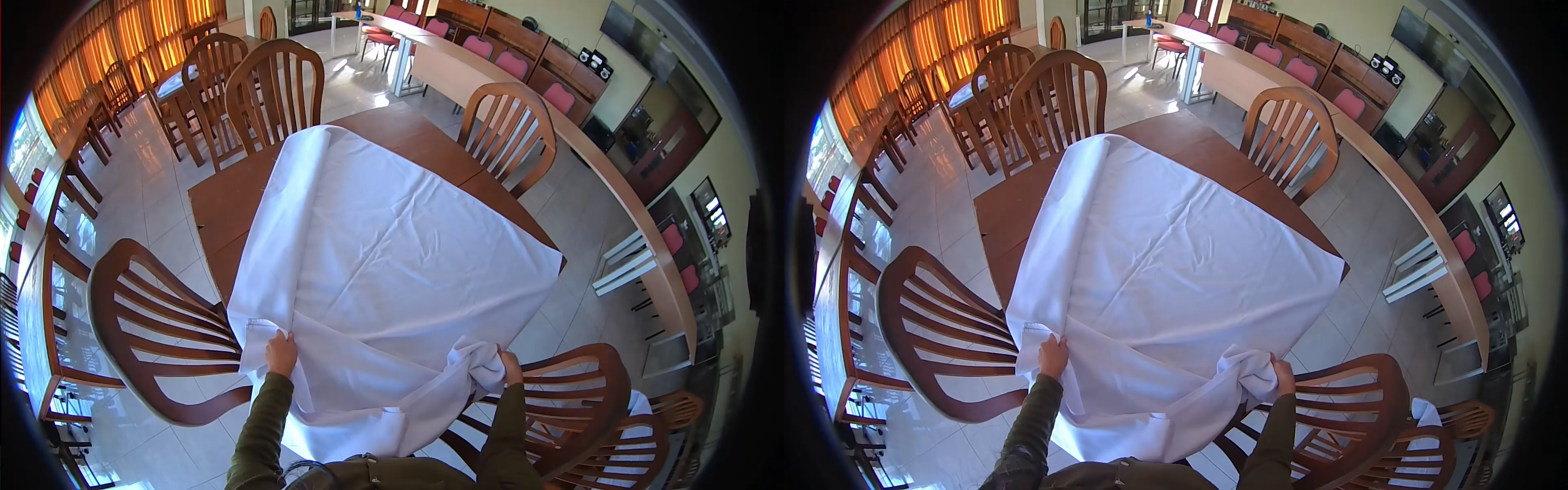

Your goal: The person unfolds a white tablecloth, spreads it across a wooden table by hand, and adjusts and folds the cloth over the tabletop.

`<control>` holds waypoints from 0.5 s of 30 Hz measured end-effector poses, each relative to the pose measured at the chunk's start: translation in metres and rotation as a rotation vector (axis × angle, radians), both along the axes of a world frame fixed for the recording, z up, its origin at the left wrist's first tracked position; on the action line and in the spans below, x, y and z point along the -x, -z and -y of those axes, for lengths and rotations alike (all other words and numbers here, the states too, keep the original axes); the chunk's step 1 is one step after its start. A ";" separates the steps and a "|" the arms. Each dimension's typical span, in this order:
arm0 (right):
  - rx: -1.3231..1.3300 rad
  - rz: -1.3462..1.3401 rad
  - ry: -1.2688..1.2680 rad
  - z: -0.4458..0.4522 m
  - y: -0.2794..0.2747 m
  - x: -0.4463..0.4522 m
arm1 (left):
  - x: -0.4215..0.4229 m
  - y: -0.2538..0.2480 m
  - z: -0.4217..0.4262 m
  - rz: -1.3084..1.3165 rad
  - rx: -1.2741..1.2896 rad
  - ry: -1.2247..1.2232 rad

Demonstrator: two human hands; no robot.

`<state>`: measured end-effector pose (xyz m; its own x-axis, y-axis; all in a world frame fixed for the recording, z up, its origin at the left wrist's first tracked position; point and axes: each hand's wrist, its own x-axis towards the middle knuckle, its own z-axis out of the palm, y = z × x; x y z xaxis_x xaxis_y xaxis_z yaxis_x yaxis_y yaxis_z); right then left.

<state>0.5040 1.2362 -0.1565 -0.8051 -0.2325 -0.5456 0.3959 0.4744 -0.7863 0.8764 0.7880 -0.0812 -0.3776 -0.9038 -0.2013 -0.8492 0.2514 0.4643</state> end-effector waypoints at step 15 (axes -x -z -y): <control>-0.103 -1.098 -0.185 0.284 -0.216 0.147 | -0.026 -0.024 0.163 -0.395 0.279 -0.070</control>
<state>0.3566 0.9518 0.0595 -0.8194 -0.3936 0.4168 -0.5729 0.5367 -0.6194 0.9027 0.6250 -0.0574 -0.3124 -0.9289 0.1988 -0.6411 0.3606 0.6775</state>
